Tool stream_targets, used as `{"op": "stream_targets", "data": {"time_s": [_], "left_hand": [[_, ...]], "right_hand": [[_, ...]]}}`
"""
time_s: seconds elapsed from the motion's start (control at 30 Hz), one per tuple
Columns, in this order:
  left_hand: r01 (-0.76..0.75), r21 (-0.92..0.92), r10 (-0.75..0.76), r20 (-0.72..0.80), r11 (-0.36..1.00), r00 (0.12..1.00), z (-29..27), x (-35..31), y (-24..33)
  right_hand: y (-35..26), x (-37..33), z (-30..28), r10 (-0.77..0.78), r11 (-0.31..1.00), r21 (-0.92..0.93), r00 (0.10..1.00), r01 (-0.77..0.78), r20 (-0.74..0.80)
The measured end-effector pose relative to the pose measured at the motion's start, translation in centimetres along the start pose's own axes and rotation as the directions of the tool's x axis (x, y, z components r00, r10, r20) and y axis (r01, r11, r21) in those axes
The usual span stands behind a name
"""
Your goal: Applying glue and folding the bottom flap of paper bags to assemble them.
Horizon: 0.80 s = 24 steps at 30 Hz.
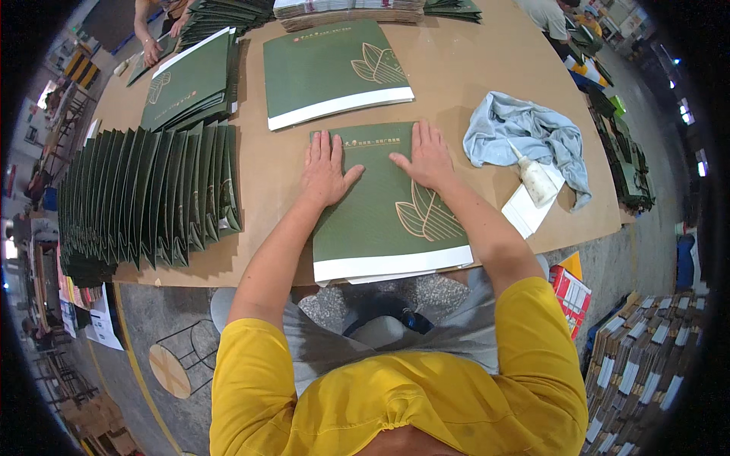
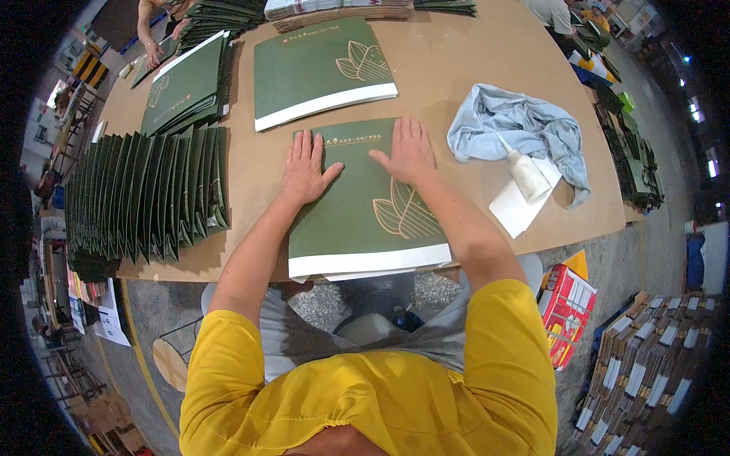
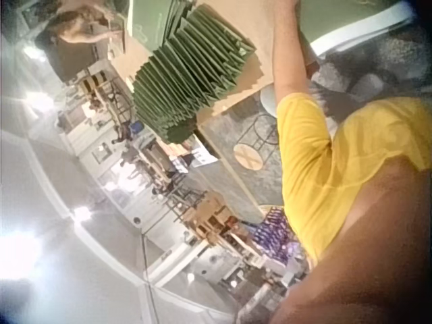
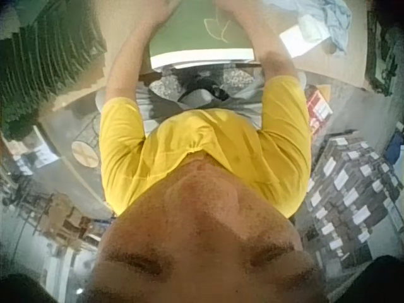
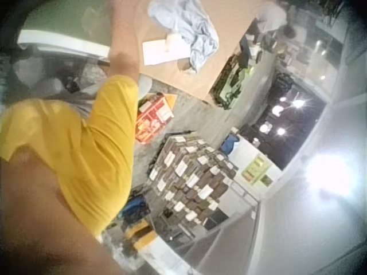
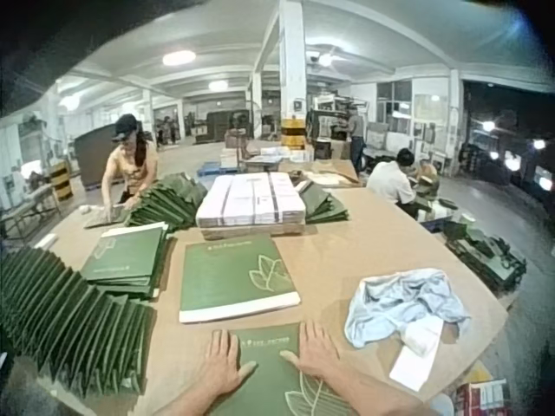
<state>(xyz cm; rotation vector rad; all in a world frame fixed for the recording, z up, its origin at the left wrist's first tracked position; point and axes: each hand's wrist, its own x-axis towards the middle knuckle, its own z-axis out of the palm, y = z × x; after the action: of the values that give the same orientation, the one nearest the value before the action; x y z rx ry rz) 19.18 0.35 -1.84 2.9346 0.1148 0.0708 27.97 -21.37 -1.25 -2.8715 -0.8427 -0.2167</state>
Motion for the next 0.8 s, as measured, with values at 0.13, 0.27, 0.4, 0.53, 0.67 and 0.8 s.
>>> {"op": "stream_targets", "data": {"time_s": [0.13,0.27,0.4,0.53,0.67,0.8], "left_hand": [[0.037,0.028,-0.038,0.017,0.999,0.999,0.0,-0.6,-1.0],[-0.006,-0.017,0.005,-0.042,1.000,0.999,-0.1,0.6,-0.8],[-0.084,-0.172,0.036,-0.264,0.981,0.964,-1.0,-2.3,-1.6],[0.347,-0.365,-0.311,0.156,0.864,0.937,-5.9,-10.6,0.1],[0.408,-0.716,-0.298,0.283,0.567,0.912,-4.0,-13.9,0.1],[0.151,0.044,-0.130,-0.309,0.988,0.942,-1.6,-14.6,3.2]], "right_hand": [[-2.7,-8.1,-2.6,-0.031,0.999,0.020,0.980,0.027,0.198],[-2.6,-14.1,-2.7,-0.102,0.988,0.117,0.994,0.097,0.031],[-2.5,-13.7,-2.4,-0.109,0.991,0.077,0.993,0.112,-0.044],[-2.9,-13.5,-2.0,-0.090,0.992,0.085,0.994,0.095,-0.061],[-2.9,-13.5,-2.2,-0.091,0.991,0.090,0.993,0.098,-0.071],[-2.7,-13.7,-1.9,-0.091,0.992,0.079,0.994,0.095,-0.057]]}}
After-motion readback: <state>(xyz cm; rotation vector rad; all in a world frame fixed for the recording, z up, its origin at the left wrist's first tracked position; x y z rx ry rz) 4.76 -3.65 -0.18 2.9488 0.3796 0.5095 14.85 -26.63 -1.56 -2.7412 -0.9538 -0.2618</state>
